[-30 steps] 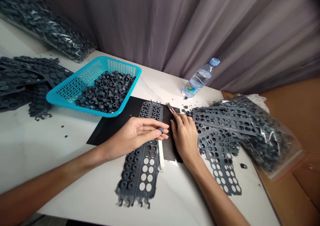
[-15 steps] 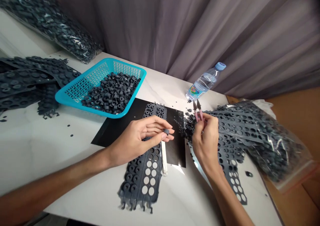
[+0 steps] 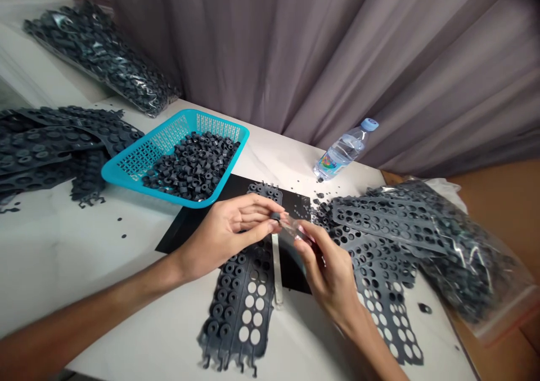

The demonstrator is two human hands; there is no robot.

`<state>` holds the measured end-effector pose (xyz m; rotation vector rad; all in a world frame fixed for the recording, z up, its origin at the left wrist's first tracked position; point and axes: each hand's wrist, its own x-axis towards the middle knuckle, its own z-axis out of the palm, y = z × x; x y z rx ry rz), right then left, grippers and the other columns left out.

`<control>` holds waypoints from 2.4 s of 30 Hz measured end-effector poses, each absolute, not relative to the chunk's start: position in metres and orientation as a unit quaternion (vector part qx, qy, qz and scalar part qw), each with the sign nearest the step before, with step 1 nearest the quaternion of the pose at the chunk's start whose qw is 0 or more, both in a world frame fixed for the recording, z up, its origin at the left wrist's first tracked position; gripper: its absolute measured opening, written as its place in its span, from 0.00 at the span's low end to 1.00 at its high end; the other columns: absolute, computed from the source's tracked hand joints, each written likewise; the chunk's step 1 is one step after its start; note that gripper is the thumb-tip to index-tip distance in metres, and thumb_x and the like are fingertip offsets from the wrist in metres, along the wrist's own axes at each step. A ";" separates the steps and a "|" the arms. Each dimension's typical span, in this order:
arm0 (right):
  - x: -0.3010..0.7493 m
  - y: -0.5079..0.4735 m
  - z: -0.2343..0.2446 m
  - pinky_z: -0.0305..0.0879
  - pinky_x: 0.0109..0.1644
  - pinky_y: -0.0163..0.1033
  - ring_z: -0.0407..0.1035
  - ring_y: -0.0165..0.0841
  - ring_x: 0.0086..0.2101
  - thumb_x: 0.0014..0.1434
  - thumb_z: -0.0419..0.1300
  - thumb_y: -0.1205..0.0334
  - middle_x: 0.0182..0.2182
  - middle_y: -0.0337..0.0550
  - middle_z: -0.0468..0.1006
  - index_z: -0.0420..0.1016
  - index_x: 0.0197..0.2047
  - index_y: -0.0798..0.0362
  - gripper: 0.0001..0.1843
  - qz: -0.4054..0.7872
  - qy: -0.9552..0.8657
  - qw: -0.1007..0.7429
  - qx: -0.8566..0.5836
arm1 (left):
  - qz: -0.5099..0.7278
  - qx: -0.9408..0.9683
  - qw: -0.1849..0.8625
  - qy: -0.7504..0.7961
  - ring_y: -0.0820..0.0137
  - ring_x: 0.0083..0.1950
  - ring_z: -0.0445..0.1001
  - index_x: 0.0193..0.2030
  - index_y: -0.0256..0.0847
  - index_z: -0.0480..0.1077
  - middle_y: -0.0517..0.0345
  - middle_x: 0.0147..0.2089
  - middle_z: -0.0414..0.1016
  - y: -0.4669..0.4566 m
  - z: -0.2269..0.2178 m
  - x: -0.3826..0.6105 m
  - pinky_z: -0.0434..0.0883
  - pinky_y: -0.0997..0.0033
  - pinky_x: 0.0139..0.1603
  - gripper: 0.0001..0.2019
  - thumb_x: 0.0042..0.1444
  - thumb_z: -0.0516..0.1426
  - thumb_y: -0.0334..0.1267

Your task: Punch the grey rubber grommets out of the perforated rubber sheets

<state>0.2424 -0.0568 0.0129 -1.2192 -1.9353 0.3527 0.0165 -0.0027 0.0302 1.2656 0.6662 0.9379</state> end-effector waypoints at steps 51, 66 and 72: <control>0.257 -0.052 0.006 0.74 0.43 0.42 0.74 0.37 0.39 0.76 0.58 0.73 0.50 0.55 0.82 0.65 0.76 0.55 0.28 -0.036 -0.835 0.384 -0.393 | 0.406 0.565 0.657 0.291 0.67 0.56 0.86 0.53 0.40 0.80 0.55 0.54 0.87 -0.005 0.032 0.016 0.80 0.74 0.62 0.09 0.68 0.66 0.36; 0.257 -0.052 0.004 0.71 0.42 0.42 0.72 0.37 0.38 0.75 0.58 0.75 0.50 0.55 0.82 0.63 0.78 0.54 0.32 -0.042 -0.835 0.384 -0.391 | 0.404 0.570 0.653 0.293 0.68 0.56 0.86 0.52 0.41 0.80 0.56 0.54 0.87 -0.005 0.036 0.016 0.80 0.76 0.62 0.08 0.68 0.65 0.35; 0.258 -0.051 0.004 0.72 0.43 0.42 0.73 0.37 0.39 0.75 0.59 0.74 0.49 0.56 0.82 0.64 0.77 0.55 0.31 -0.051 -0.835 0.381 -0.393 | 0.403 0.570 0.652 0.298 0.69 0.54 0.87 0.52 0.42 0.80 0.57 0.54 0.87 -0.006 0.035 0.016 0.80 0.77 0.61 0.07 0.68 0.65 0.34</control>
